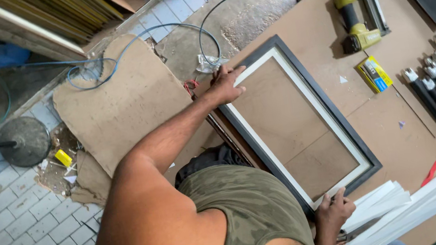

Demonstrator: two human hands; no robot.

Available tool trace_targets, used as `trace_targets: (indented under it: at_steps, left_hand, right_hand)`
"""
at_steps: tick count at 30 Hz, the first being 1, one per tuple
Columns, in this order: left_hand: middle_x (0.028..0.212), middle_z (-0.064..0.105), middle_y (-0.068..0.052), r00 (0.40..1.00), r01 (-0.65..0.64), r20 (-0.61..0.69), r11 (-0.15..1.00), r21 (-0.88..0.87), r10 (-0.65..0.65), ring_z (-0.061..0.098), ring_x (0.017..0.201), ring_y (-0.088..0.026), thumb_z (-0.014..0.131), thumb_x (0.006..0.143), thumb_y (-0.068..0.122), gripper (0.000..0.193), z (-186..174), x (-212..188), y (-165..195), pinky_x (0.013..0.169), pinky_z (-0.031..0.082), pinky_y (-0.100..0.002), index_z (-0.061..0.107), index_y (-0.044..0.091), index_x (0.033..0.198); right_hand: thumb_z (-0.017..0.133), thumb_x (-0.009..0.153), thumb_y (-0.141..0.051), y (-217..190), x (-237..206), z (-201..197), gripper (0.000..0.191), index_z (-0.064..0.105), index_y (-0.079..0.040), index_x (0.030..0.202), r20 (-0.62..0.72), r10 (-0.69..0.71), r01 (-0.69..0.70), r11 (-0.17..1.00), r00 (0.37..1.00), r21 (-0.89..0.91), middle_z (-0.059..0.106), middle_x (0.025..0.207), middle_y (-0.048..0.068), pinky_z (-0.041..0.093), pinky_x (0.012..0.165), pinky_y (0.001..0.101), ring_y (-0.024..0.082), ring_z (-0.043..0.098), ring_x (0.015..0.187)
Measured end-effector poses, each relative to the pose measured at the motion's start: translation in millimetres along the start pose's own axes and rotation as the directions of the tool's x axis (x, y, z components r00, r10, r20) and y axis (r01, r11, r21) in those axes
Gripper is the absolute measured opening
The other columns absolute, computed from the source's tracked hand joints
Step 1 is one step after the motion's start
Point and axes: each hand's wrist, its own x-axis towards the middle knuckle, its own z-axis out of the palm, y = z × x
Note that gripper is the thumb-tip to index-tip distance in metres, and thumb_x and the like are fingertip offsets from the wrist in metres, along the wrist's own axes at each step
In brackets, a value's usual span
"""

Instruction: The person assembles a picture frame on a workbench: they position the frame with its glass and backing board, fit white matboard strips along the inside edges, and use a tape dispenser to tape the frame edges, pressing the pieces into place.

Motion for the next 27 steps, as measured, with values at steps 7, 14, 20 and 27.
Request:
trace_targets:
  at_steps: [7, 14, 20, 27]
  left_hand:
    - [0.130, 0.042, -0.015, 0.999, -0.046, -0.003, 0.988, 0.147, 0.047, 0.042, 0.120, -0.036, 0.078, 0.084, 0.035, 0.078, -3, -13, 1, 0.102, 0.041, -0.052, 0.046, 0.025, 0.153]
    - [0.119, 0.041, -0.019, 0.996, -0.081, 0.027, 0.996, 0.027, 0.080, 0.043, 0.106, -0.037, 0.080, 0.080, 0.038, 0.102, -1, -10, -1, 0.096, 0.040, -0.052, 0.026, 0.023, 0.165]
    - [0.123, 0.057, -0.017, 0.972, -0.077, -0.214, 0.991, 0.112, 0.100, 0.054, 0.118, -0.035, 0.084, 0.083, 0.023, 0.058, -11, -28, -43, 0.107, 0.041, -0.053, 0.063, 0.015, 0.136]
    - [0.104, 0.068, -0.005, 0.985, 0.127, -0.084, 0.968, -0.218, -0.148, 0.068, 0.089, -0.017, 0.089, 0.076, 0.022, 0.047, -21, -28, -53, 0.087, 0.056, -0.033, 0.073, 0.013, 0.120]
  right_hand:
    - [0.075, 0.091, -0.014, -16, 1, -7, 0.065, 0.053, 0.000, 0.150, 0.030, 0.138, -0.141, 0.974, 0.990, 0.175, 0.050, 0.123, 0.025, 0.054, 0.084, 0.0408, 0.031, 0.063, 0.093]
    - [0.079, 0.091, -0.019, -33, -12, -23, 0.057, 0.061, -0.003, 0.143, -0.085, 0.182, -0.159, 0.961, 0.980, 0.228, 0.058, 0.118, 0.018, 0.056, 0.081, 0.0378, 0.028, 0.068, 0.090]
    - [0.083, 0.091, -0.025, -24, -46, -25, 0.043, 0.071, -0.001, 0.124, 0.024, 0.404, -0.403, 0.903, 0.914, 0.151, 0.072, 0.095, 0.011, 0.054, 0.074, 0.0377, 0.022, 0.069, 0.083]
    - [0.081, 0.091, -0.029, -20, -50, -13, 0.042, 0.070, 0.002, 0.117, -0.043, 0.431, -0.402, 0.869, 0.901, 0.289, 0.070, 0.089, 0.008, 0.053, 0.072, 0.0363, 0.019, 0.063, 0.078]
